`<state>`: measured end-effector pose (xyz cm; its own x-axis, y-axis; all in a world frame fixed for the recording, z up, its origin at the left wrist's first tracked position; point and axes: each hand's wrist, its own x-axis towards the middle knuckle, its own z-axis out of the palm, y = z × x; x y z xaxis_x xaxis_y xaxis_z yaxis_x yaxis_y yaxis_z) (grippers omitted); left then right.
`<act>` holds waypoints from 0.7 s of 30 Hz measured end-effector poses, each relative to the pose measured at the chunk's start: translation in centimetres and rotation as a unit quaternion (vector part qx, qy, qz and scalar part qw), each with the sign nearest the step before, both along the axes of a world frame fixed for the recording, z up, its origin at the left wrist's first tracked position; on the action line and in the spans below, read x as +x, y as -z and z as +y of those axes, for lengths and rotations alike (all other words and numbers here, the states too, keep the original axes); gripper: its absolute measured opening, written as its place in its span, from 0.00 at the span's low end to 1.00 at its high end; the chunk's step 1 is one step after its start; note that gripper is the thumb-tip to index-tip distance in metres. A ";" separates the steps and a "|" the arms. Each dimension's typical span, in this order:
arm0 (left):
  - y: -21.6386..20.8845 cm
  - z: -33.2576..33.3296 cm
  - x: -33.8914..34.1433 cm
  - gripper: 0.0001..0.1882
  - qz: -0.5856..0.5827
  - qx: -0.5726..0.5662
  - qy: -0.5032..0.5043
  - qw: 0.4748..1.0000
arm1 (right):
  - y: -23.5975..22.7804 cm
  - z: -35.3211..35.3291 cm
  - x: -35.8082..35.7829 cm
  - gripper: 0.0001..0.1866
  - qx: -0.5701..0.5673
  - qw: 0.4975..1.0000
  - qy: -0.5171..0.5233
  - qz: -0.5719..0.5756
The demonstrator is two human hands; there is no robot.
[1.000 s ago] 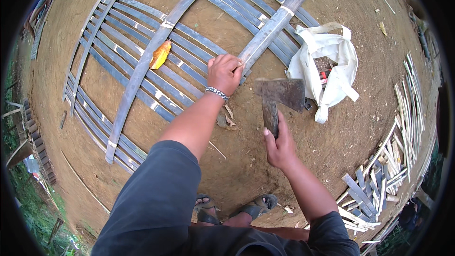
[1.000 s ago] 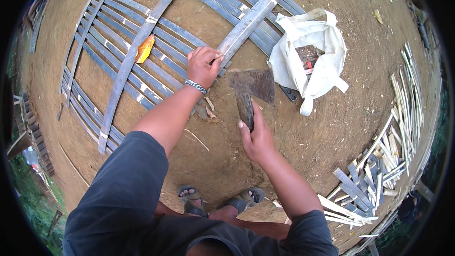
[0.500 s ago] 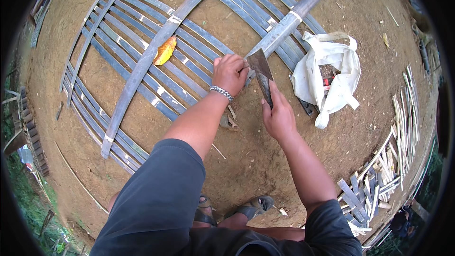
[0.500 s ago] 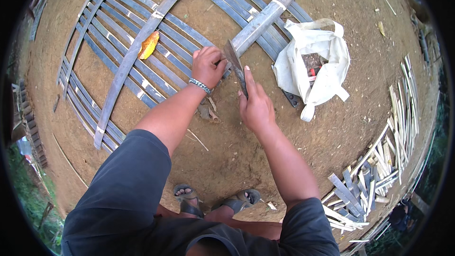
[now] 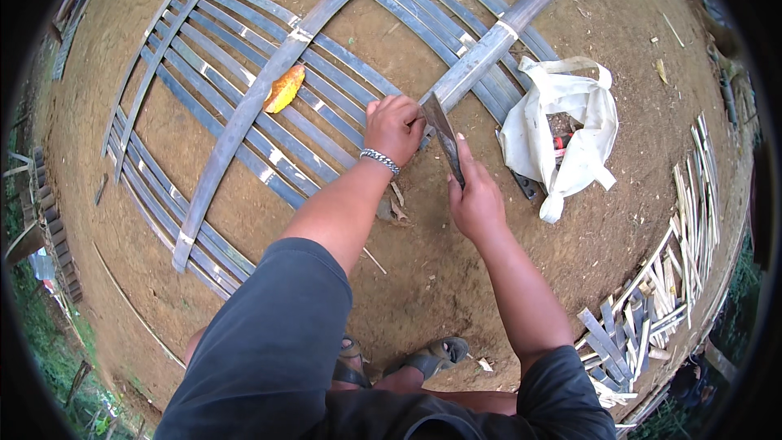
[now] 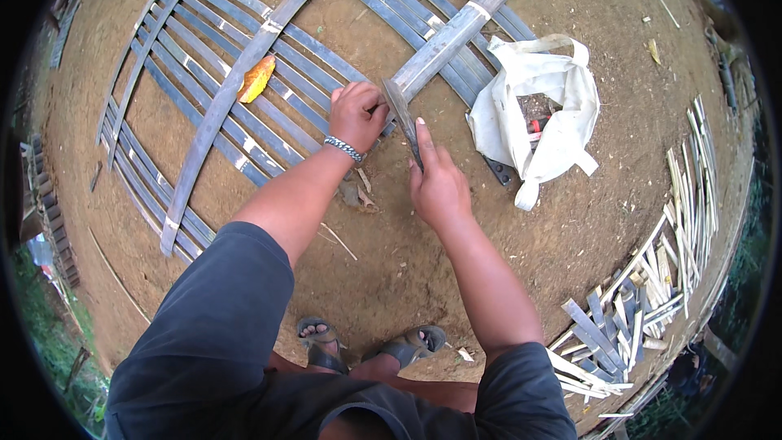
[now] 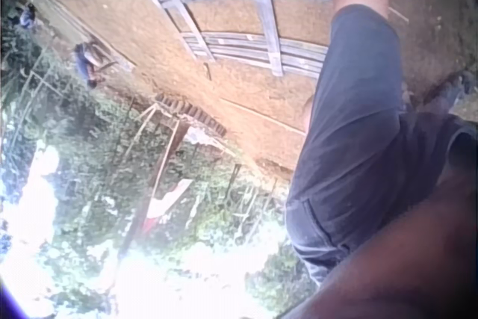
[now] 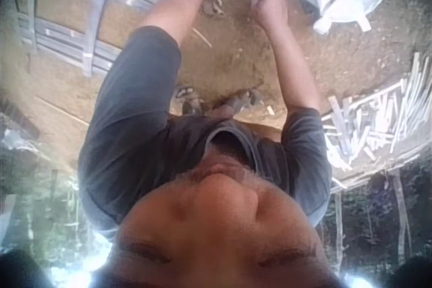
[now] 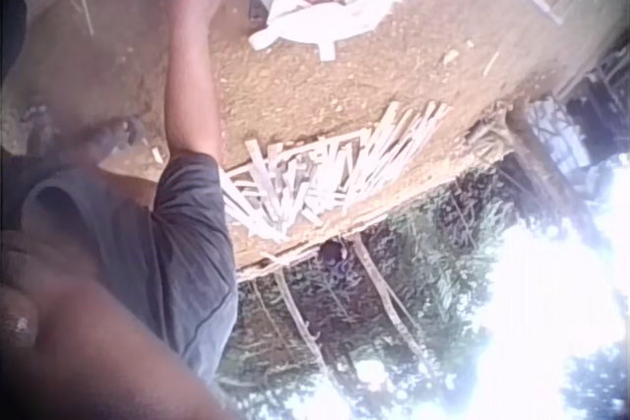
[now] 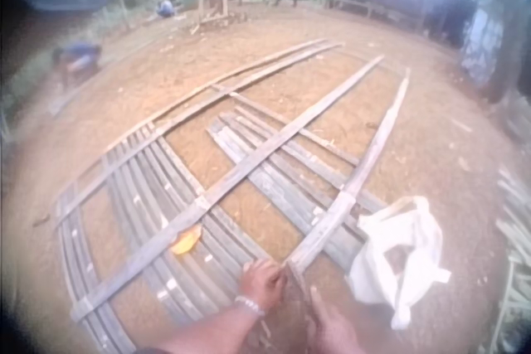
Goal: The person is constructing a bamboo frame by hammering small wooden pegs into pre-drilled holes on bamboo slats. They use a small axe to hammer the pegs and pick up additional pegs from a white bag.
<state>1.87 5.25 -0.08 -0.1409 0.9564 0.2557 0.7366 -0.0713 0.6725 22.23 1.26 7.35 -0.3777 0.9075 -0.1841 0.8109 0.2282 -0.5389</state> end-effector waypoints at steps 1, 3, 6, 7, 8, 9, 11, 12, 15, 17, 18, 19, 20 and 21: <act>0.1 0.0 0.0 0.05 -0.007 0.006 0.000 1.000 | 0.0 0.0 0.0 0.40 0.023 0.999 0.005 0.021; 0.5 0.1 0.1 0.04 -0.021 0.018 0.000 1.000 | -0.1 0.0 0.0 0.40 0.070 0.995 0.014 0.063; 0.2 0.0 0.2 0.02 -0.019 -0.013 -0.009 1.000 | -0.9 0.0 -0.3 0.38 0.081 0.992 0.024 0.090; 0.2 0.0 0.4 0.02 -0.032 0.001 -0.012 0.999 | -0.8 0.0 -0.1 0.38 0.089 0.991 0.024 0.096; 0.2 0.1 0.4 0.03 -0.045 0.014 -0.016 0.999 | -0.5 0.0 0.0 0.37 0.097 0.990 0.025 0.102; 0.2 0.1 0.5 0.05 -0.058 0.028 -0.019 0.998 | -0.4 -0.1 0.2 0.37 0.105 0.988 0.025 0.108; 1.3 0.2 0.0 0.12 -0.051 0.024 -0.109 0.992 | -0.4 -0.6 0.1 0.36 0.095 0.987 0.036 0.121; 1.9 0.3 -0.1 0.15 -0.048 0.022 -0.155 0.987 | -0.3 -0.7 0.0 0.36 0.090 0.987 0.041 0.128; 1.6 0.9 1.3 0.21 0.061 -0.025 -0.239 0.969 | 0.7 -0.9 0.3 0.36 0.121 0.981 0.045 0.143; 1.7 1.1 1.2 0.24 0.085 -0.067 -0.227 0.968 | 0.4 -0.8 0.0 0.36 0.115 0.983 0.040 0.141; 1.7 1.1 1.3 0.25 0.097 -0.088 -0.222 0.966 | 0.1 -0.7 -0.1 0.37 0.112 0.983 0.037 0.139; 1.5 1.1 1.3 0.26 0.104 -0.103 -0.217 0.965 | -0.4 -0.4 -0.2 0.37 0.090 0.988 0.034 0.119; 1.3 1.1 1.3 0.27 0.112 -0.118 -0.213 0.963 | -1.0 -0.1 -0.3 0.37 0.069 0.992 0.031 0.099; 1.1 1.1 1.4 0.27 0.119 -0.133 -0.209 0.962 | -1.2 0.1 -0.3 0.38 0.048 0.995 0.027 0.079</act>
<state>3.26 6.38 -1.16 -0.4948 0.8652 0.0816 0.7987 0.4157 0.4350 21.93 1.31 8.59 -0.3449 0.9379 -0.0381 0.7302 0.2426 -0.6388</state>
